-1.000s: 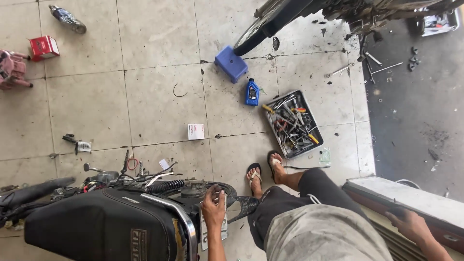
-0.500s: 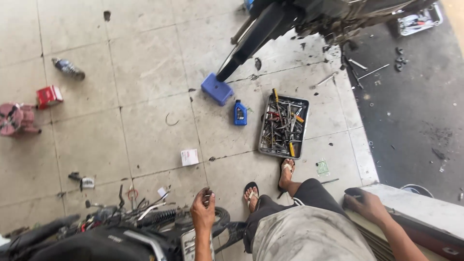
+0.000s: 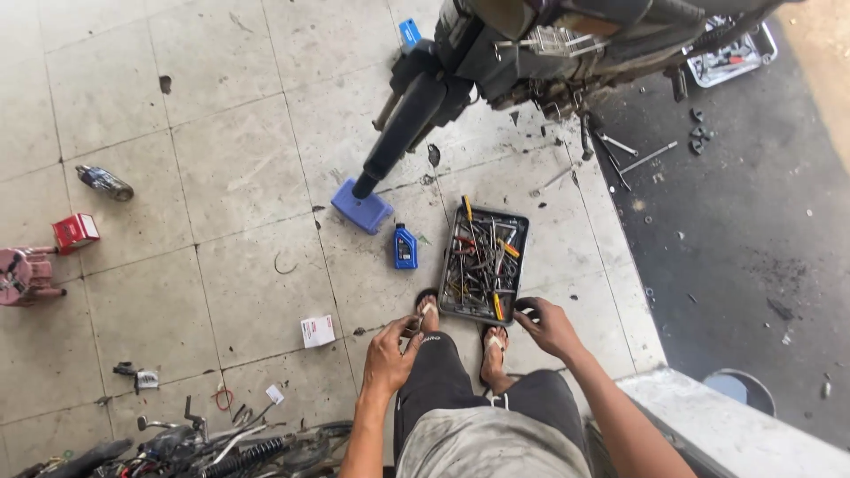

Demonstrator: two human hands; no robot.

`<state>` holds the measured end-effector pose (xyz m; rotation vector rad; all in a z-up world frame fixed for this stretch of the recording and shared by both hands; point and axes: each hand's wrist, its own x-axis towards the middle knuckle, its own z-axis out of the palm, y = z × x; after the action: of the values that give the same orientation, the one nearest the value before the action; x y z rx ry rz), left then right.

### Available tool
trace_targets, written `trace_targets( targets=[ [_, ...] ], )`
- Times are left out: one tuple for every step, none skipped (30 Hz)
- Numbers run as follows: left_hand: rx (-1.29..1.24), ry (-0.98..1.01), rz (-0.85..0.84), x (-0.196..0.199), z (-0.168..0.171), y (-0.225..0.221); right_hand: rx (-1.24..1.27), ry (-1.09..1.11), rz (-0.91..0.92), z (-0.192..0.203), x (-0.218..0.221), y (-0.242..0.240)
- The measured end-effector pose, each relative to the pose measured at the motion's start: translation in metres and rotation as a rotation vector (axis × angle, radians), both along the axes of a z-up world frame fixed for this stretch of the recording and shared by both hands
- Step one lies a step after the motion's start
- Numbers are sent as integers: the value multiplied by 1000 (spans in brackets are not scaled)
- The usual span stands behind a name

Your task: Replacing a motorcycle battery by disconnecting terminals and installing a new unit.

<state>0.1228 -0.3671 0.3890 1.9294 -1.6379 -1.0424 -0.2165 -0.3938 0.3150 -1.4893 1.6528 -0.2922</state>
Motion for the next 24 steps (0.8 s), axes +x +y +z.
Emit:
trace_targets(
  targets=[
    [-21, 57, -8, 3, 1, -15, -86, -91, 7, 2, 15, -21],
    [-31, 51, -8, 8, -17, -25, -96, -97, 7, 9, 22, -44],
    [-11, 31, 3, 18, -35, -35, -96, -74, 1, 16, 32, -59],
    [8, 10, 13, 29, -52, -45, -96, -51, -5, 23, 44, -76],
    [3, 4, -4, 44, -81, -49, -101, -57, -23, 28, 49, -86],
    [107, 62, 33, 60, -110, -54, -61, -92, -97, 33, 55, -96],
    [214, 119, 70, 78, -138, -59, -19, -127, -173, 39, 62, -105],
    [213, 111, 50, 98, -152, -65, -22, -133, -193, 34, 65, -111],
    [282, 36, 10, 118, -166, -67, 44, -133, -272, 28, 67, -115],
    [350, -41, -29, 139, -180, -68, 110, -133, -351, 22, 70, -117],
    [347, -44, -37, 153, -178, -80, 107, -136, -359, 21, 75, -122],
    [398, -40, 12, 168, -176, -91, 152, -110, -404, 19, 80, -125],
    [456, -34, 65, 181, -173, -93, 205, -82, -446, 18, 83, -122],
    [461, -37, 60, 194, -168, -104, 210, -83, -452, 19, 86, -121],
    [479, -25, 135, 205, -164, -116, 237, -29, -406, 20, 86, -122],
    [496, -14, 210, 215, -160, -126, 264, 25, -360, 22, 87, -122],
    [487, -7, 216, 222, -161, -139, 253, 28, -354, 25, 76, -119],
    [431, -30, 232, 229, -162, -152, 333, 81, -344, 28, 65, -115],
    [380, -55, 246, 237, -163, -159, 418, 135, -338, 30, 54, -106],
    [378, -51, 250, 239, -162, -174, 414, 138, -334, 30, 34, -88],
    [320, -23, 223, 240, -161, -188, 431, 202, -455, 29, 11, -69],
    [261, 5, 196, 241, -161, -201, 444, 266, -577, 28, -12, -50],
    [266, 6, 203, 235, -153, -218, 447, 270, -570, -8, -52, 2],
    [206, 29, 187, 230, -146, -235, 401, 374, -672, -36, -90, 50]
  ],
)
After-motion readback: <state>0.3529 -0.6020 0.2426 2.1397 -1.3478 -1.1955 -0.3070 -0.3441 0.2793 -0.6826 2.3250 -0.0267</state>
